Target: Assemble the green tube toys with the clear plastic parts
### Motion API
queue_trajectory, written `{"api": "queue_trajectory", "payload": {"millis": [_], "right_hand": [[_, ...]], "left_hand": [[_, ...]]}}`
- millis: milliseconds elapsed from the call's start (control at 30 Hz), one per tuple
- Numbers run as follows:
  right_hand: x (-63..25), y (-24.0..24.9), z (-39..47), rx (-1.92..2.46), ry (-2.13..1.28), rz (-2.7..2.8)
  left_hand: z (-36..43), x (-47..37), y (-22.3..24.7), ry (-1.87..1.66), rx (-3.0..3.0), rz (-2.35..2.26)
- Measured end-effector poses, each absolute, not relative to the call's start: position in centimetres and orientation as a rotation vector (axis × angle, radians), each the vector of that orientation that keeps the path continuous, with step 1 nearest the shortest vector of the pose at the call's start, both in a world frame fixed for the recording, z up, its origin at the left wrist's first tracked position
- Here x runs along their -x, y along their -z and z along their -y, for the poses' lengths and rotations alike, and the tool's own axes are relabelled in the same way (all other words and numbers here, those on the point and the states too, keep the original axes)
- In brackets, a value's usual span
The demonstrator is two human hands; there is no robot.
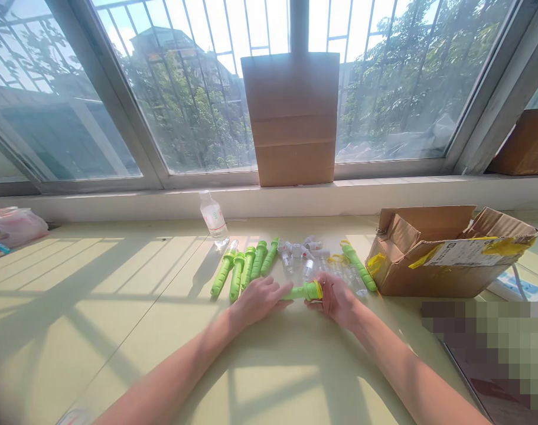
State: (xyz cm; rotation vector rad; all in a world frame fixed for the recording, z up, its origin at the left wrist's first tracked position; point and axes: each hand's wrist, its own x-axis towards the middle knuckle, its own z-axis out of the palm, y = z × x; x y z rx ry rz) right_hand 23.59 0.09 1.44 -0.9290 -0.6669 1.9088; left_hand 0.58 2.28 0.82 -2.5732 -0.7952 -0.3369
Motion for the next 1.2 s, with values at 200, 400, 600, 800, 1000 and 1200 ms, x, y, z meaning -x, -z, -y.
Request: {"api": "queue_trajectory", "payload": {"millis": [200,400,600,800,1000,1200], "right_hand": [[-24.0,-1.6,0.0,0.916,-1.941,0.633],[-24.7,-1.2,-0.1,0.837,-2.016,0.714],[-25.1,-1.0,-0.2,0.789,-2.038,0.788],[-25.1,-0.9,-0.4,0.746,-2.017,0.821],[-25.3,-1.2,-0.2,0.709,-2.030,0.880],[-25.6,-1.3,-0.1,0.670,-2.083,0.933]], "left_hand": [[-2.2,-0.5,-0.8,0.368,2.632,0.826],[-2.1,-0.4,-1.2,0.369,2.719,0.843],[-1.8,-0.4,-1.7,0.415,2.774,0.855],[-1.8,-0.3,-1.7,0.456,2.803,0.894],[-1.5,-0.4,-1.6,0.494,2.822,0.839],[-1.4,-0.5,-1.4,0.518,2.772,0.711]]}}
